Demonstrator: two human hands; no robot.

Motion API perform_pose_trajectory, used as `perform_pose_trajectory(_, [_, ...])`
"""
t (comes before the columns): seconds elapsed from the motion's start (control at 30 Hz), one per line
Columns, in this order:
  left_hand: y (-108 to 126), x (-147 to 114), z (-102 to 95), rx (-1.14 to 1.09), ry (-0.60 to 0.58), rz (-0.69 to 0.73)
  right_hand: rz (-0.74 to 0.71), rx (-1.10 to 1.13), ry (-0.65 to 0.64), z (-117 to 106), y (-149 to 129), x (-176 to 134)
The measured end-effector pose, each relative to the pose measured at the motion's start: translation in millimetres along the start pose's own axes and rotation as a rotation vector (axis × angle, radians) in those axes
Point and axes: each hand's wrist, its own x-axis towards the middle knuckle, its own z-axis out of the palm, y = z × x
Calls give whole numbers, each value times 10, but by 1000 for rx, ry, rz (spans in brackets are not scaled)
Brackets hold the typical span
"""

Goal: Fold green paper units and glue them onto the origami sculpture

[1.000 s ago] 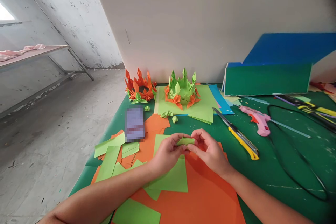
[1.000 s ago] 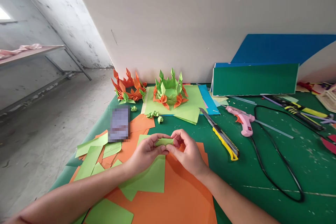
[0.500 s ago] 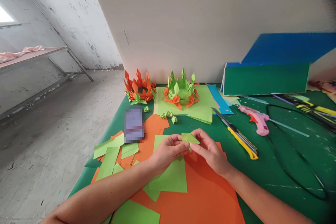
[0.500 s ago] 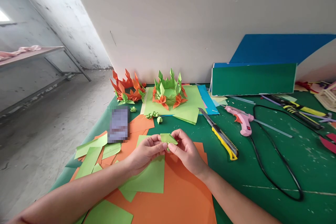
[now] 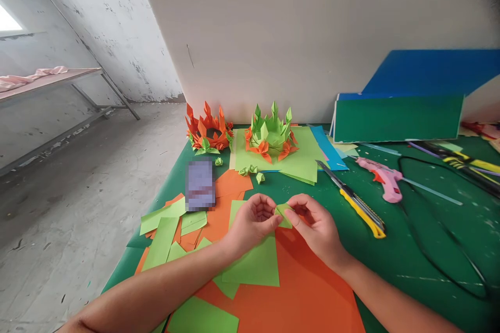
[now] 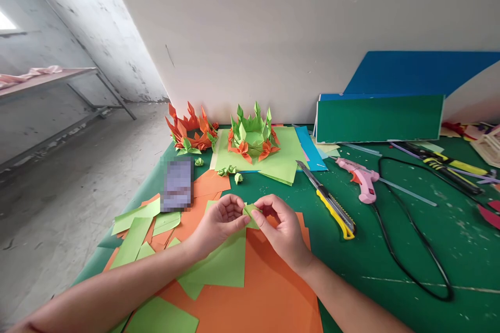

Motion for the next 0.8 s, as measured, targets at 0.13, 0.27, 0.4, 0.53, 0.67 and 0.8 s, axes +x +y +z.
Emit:
perform_pose_trajectory(0.13, [8, -14, 19, 2, 8, 70, -98, -98, 22, -1, -21, 14])
perform_pose_trajectory(0.27, [55, -36, 37, 57, 23, 57, -179, -181, 2, -25, -34, 30])
perform_pose_trajectory(0.4, [96, -42, 31, 74, 43, 37, -255, -246, -42, -58, -26, 37])
perform_pose_trajectory(0.53, [96, -41, 10, 125, 58, 39, -280, -251, -90, -80, -26, 37])
perform_pose_trajectory(0.67, [83, -44, 3, 130, 60, 45, -304, -266, -111, -90, -16, 38])
perform_pose_trajectory(0.8, [84, -44, 4, 104, 48, 10, -327, -296, -115, -98, 14, 39])
